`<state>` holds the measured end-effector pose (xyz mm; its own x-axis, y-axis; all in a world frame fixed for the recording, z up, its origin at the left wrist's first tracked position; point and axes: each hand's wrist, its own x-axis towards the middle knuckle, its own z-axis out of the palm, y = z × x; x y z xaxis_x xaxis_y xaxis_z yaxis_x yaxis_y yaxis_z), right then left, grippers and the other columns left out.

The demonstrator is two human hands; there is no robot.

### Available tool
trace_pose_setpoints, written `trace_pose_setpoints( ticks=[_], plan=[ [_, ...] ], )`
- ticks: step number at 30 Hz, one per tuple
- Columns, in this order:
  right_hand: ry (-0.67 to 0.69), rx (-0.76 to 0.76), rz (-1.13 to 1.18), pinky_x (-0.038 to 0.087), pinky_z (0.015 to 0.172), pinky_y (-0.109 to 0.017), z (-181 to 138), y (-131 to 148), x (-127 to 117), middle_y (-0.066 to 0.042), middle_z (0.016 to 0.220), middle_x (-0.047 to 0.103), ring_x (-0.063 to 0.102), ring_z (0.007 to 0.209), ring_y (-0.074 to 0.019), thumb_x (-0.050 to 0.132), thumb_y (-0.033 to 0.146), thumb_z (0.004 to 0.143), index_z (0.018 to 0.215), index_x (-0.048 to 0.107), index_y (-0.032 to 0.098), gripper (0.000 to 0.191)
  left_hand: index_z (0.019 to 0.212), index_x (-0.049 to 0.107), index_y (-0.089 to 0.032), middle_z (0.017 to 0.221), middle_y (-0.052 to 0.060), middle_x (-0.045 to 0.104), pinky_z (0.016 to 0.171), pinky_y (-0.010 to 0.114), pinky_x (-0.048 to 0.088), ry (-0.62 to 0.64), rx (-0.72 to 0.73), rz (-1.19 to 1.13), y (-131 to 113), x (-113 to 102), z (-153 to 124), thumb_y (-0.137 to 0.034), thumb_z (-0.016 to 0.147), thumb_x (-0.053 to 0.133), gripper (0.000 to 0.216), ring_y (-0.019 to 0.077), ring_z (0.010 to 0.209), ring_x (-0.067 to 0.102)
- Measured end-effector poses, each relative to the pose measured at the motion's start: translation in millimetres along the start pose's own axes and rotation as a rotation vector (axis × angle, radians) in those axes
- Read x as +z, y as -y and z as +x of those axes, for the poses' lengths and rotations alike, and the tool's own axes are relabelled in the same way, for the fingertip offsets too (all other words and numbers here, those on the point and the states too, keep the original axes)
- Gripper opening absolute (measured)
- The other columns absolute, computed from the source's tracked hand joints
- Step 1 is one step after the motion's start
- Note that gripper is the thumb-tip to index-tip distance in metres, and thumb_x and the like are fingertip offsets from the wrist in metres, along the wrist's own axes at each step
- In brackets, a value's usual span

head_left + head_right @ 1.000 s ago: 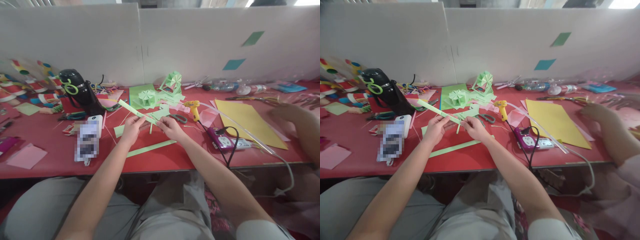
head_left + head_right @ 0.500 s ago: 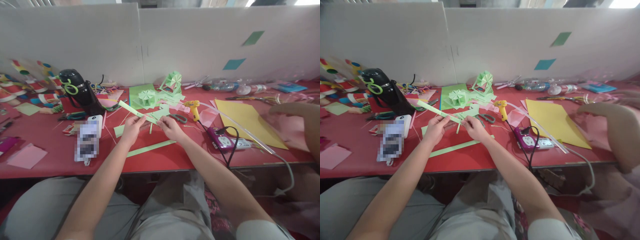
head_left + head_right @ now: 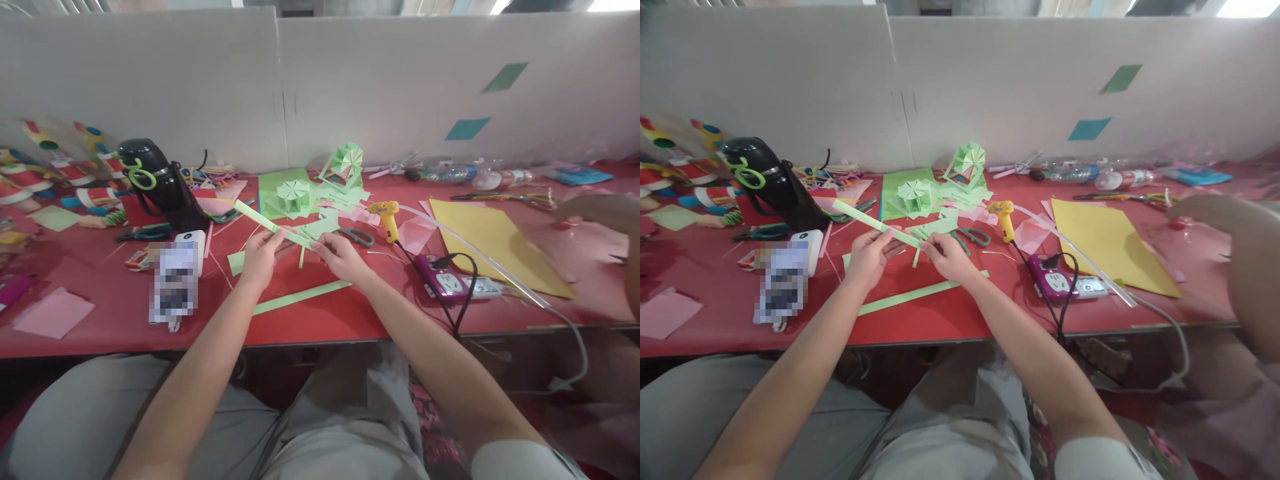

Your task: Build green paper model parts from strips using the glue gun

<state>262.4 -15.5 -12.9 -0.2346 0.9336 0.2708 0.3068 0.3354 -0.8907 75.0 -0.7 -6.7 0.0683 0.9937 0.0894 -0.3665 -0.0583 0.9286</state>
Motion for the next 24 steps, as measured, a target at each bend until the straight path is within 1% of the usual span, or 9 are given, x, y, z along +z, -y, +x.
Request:
trace_pose_setpoints(
  ticks=[5,9,12,15,17,20,22,24],
  plan=[
    [-0.001,0.024,0.042,0.036,0.055,-0.028,0.4,-0.5,0.0,0.002,0.061,0.050,0.044,0.055,-0.0124,0.054,0.059,0.089,0.070,0.048,0.022,0.042,0.090,0.074,-0.014,0.098,0.012,0.076,0.101,0.049,0.052,0.050,-0.016,-0.036,-1.9,0.2,-1.2,-0.029,0.075,0.077,0.022,0.0305,0.107,0.070],
    [0.037,0.064,0.095,0.039,0.056,-0.028,0.0,1.7,0.1,0.002,0.060,0.052,0.047,0.055,-0.0126,0.055,0.060,0.088,0.070,0.048,0.022,0.043,0.095,0.073,-0.015,0.097,0.010,0.076,0.101,0.048,0.052,0.060,-0.008,-0.008,-2.5,1.0,-1.5,-0.032,0.073,0.080,0.029,0.0298,0.108,0.069],
    [0.067,0.070,0.110,0.040,0.058,-0.028,-0.7,3.7,0.6,0.002,0.059,0.053,0.049,0.056,-0.0130,0.054,0.057,0.089,0.069,0.047,0.022,0.041,0.094,0.071,-0.015,0.098,0.010,0.075,0.099,0.046,0.053,0.046,0.004,0.002,-2.8,1.4,-1.4,-0.033,0.070,0.082,0.032,0.0283,0.105,0.070],
    [0.062,0.029,0.016,0.037,0.059,-0.028,-1.6,3.5,1.4,0.001,0.060,0.053,0.047,0.056,-0.0129,0.049,0.053,0.093,0.067,0.049,0.021,0.041,0.094,0.071,-0.016,0.098,0.008,0.074,0.094,0.043,0.055,0.059,0.023,0.010,-2.5,1.0,-1.1,-0.034,0.071,0.082,0.032,0.0265,0.102,0.070],
    [0.047,-0.013,-0.092,0.035,0.058,-0.028,-2.6,2.2,1.6,0.002,0.059,0.048,0.044,0.056,-0.0126,0.046,0.050,0.095,0.067,0.050,0.021,0.041,0.096,0.071,-0.017,0.100,0.008,0.074,0.090,0.040,0.057,0.073,0.042,0.036,-2.2,0.3,-0.8,-0.036,0.072,0.081,0.032,0.0252,0.101,0.069],
    [0.044,-0.068,-0.212,0.031,0.058,-0.028,-4.4,0.8,0.7,0.003,0.058,0.042,0.039,0.056,-0.0125,0.041,0.046,0.098,0.068,0.050,0.021,0.040,0.097,0.072,-0.019,0.100,0.006,0.072,0.084,0.036,0.058,0.059,0.060,0.086,-1.7,-0.5,-0.7,-0.040,0.073,0.081,0.033,0.0226,0.097,0.068],
    [0.043,-0.086,-0.250,0.031,0.059,-0.028,-5.7,1.7,-1.0,0.003,0.060,0.042,0.039,0.057,-0.0126,0.040,0.045,0.099,0.071,0.052,0.020,0.039,0.095,0.072,-0.019,0.098,0.005,0.072,0.083,0.035,0.058,0.042,0.066,0.103,-1.5,-0.6,-1.0,-0.041,0.071,0.082,0.034,0.0212,0.094,0.068],
    [0.045,-0.092,-0.269,0.031,0.059,-0.027,-6.6,4.9,-2.7,0.002,0.063,0.046,0.040,0.058,-0.0126,0.042,0.046,0.098,0.077,0.057,0.020,0.037,0.093,0.072,-0.019,0.097,0.005,0.071,0.082,0.035,0.058,0.041,0.072,0.112,-1.3,-0.3,-1.7,-0.042,0.070,0.082,0.034,0.0206,0.092,0.068]
  ],
)
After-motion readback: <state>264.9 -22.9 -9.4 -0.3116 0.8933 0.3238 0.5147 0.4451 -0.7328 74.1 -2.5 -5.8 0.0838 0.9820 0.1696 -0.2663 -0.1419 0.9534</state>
